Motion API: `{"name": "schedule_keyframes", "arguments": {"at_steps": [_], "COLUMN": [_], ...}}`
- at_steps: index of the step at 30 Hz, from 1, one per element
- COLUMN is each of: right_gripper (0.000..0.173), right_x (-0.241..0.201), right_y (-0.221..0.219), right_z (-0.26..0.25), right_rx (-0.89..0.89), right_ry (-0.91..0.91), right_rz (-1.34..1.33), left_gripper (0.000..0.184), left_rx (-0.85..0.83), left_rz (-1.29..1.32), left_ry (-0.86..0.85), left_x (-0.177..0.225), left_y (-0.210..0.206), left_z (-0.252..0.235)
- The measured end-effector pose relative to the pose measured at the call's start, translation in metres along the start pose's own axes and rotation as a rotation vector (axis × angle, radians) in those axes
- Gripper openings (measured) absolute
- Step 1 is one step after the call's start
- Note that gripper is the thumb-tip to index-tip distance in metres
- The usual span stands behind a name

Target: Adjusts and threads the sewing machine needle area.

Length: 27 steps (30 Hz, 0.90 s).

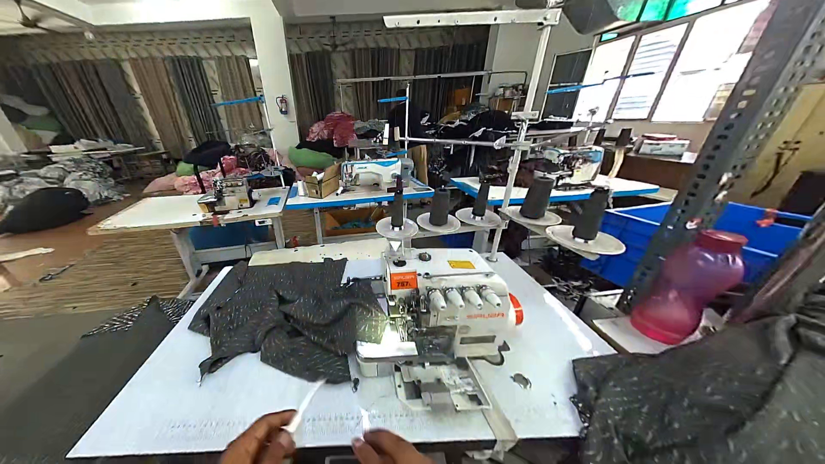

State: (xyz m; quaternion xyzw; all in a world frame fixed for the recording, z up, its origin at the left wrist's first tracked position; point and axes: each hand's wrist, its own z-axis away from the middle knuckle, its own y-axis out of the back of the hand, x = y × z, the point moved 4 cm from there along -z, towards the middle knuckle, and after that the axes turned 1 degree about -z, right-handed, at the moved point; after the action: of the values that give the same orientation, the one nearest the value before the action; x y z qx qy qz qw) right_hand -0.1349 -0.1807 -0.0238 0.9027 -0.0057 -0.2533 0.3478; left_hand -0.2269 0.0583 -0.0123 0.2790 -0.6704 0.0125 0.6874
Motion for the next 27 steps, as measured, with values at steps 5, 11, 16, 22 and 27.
{"name": "schedule_keyframes", "arguments": {"at_steps": [5,11,16,22,27], "right_gripper": [0.027,0.016,0.023,0.020,0.018], "right_x": [-0.012,0.025,0.066,0.104,0.116], "right_y": [-0.015,0.014,0.062,0.054,0.038], "right_z": [-0.016,-0.001,-0.010,-0.040,-0.054], "right_rx": [0.069,0.265,0.498,0.714,0.919], "right_ry": [0.125,-0.061,-0.350,-0.260,-0.182], "right_rz": [0.119,0.037,-0.347,-0.553,-0.482], "left_gripper": [0.033,0.073,0.040,0.047,0.039], "left_rx": [0.025,-0.339,0.030,0.233,0.366], "left_rz": [-0.319,0.298,0.082,-0.324,-0.390], "left_ry": [-0.228,-0.077,-0.088,-0.014,-0.016], "left_x": [0.049,0.063,0.033,-0.065,-0.069], "left_y": [-0.052,-0.066,-0.041,-0.023,-0.030], "left_z": [0.025,0.012,-0.035,-0.103,-0.102]}}
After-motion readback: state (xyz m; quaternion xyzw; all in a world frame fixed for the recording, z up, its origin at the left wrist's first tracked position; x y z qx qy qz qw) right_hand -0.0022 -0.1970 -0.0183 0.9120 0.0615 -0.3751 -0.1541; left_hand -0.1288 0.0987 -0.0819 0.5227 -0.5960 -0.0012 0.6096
